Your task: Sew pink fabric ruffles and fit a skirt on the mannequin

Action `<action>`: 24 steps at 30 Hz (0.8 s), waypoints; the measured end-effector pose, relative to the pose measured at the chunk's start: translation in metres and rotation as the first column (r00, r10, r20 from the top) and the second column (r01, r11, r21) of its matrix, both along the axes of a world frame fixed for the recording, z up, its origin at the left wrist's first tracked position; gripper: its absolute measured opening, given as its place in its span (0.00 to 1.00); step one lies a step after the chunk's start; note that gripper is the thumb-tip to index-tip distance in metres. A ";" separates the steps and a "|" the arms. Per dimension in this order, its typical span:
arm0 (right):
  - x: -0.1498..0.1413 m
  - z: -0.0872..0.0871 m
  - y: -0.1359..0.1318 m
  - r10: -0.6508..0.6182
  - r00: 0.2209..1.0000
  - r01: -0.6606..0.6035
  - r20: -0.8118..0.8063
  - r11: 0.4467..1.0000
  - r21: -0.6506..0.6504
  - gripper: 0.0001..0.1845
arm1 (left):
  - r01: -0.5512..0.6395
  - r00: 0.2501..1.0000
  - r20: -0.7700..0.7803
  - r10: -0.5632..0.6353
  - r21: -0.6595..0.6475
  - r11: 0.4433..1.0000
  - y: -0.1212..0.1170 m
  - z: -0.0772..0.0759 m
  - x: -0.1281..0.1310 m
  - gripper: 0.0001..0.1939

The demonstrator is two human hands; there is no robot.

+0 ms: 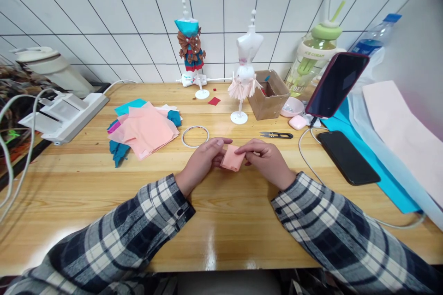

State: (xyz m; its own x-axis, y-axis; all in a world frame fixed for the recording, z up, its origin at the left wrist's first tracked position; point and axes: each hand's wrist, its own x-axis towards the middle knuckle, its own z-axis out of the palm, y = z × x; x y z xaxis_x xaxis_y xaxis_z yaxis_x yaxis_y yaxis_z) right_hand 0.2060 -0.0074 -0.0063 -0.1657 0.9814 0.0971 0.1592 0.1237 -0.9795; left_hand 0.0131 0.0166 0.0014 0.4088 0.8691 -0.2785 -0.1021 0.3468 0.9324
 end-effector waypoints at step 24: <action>-0.004 0.002 0.000 -0.128 0.984 0.085 -0.123 0.948 -0.306 0.20 | 0.242 0.942 -0.276 -0.192 0.162 0.957 -0.003 0.009 0.004 0.19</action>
